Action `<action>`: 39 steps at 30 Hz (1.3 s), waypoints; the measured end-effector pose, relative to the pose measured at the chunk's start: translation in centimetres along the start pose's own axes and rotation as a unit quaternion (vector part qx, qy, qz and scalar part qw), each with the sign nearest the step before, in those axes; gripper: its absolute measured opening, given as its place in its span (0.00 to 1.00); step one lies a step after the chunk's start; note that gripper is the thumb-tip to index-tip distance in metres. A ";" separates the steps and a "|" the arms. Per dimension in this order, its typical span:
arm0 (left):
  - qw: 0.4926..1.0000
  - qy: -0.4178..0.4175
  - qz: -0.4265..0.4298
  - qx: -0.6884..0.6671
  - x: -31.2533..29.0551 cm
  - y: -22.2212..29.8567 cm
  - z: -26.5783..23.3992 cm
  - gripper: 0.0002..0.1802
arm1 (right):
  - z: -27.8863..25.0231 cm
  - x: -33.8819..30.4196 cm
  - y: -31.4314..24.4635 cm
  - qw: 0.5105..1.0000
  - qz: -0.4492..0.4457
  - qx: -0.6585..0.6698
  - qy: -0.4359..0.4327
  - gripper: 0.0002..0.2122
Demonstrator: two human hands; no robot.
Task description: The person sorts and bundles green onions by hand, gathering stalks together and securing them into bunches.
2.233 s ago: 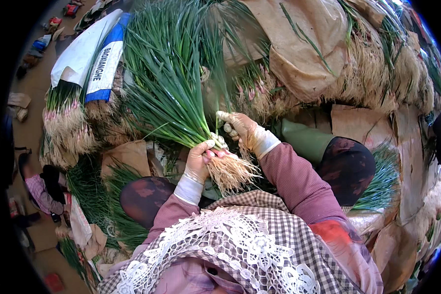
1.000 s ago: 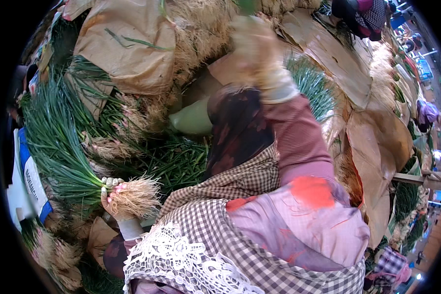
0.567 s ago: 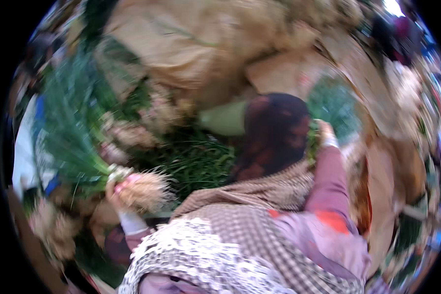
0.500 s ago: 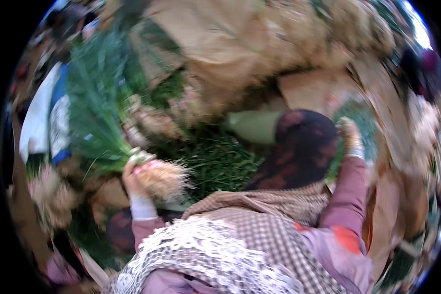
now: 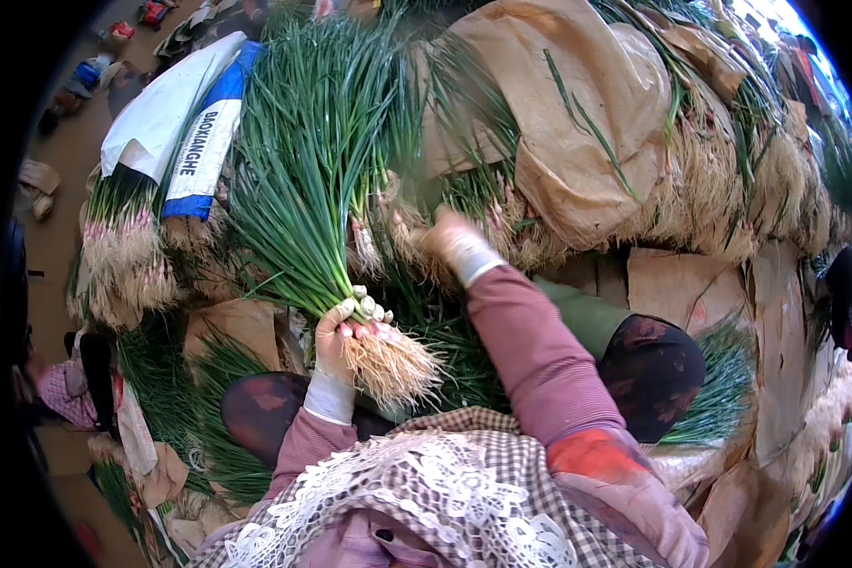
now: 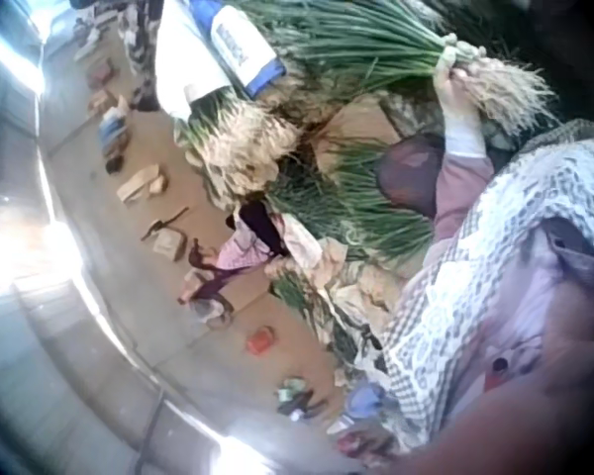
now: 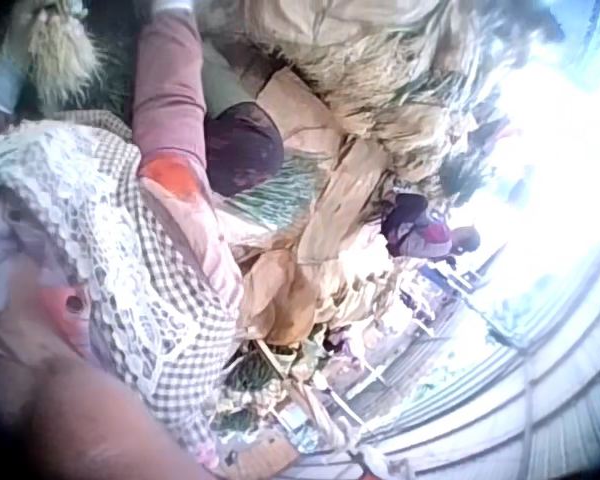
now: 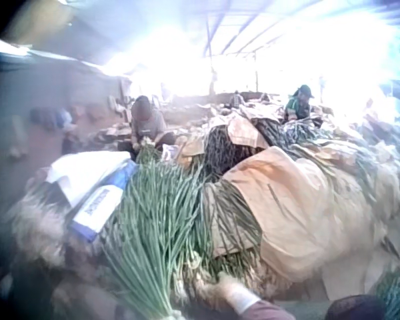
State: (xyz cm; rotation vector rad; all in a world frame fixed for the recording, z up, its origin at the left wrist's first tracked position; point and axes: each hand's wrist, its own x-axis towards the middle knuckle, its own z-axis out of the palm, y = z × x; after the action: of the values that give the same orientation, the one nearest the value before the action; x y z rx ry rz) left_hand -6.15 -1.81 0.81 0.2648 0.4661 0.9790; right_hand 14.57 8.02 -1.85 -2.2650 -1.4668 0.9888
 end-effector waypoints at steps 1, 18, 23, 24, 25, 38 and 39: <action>1.000 -0.007 0.000 -0.005 -0.2 0.1 0.0 0.14 | 0.9 -0.2 -1.3 0.993 0.035 -0.089 -0.074 0.31; 1.000 -0.006 0.007 0.013 2.2 -0.7 1.4 0.16 | -10.8 0.0 5.8 0.955 -0.142 0.110 0.234 0.11; 0.998 -0.044 0.013 0.054 2.4 -0.8 1.7 0.24 | -7.4 2.0 2.4 0.939 -0.168 -0.122 0.272 0.09; 0.997 -0.045 0.008 0.064 2.5 -0.8 1.7 0.25 | -7.1 2.5 2.2 0.954 -0.101 -0.191 0.207 0.10; 0.996 -0.047 0.004 0.076 2.6 -0.6 1.8 0.26 | -7.0 3.0 2.0 0.956 -0.057 -0.249 0.144 0.11; 0.997 0.048 -0.050 0.043 2.9 -1.6 0.9 0.12 | -2.9 -8.9 2.5 0.945 -0.222 0.174 -0.168 0.15; 0.987 0.112 -0.059 0.094 3.0 -1.7 0.6 0.13 | -2.2 -9.1 2.9 0.911 -0.175 0.276 -0.251 0.18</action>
State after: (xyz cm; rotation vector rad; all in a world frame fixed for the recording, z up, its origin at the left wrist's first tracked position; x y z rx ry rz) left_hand -3.21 -0.22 -0.19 0.2946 0.7735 0.8530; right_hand 15.74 -1.03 1.73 -1.3478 -1.4470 1.6801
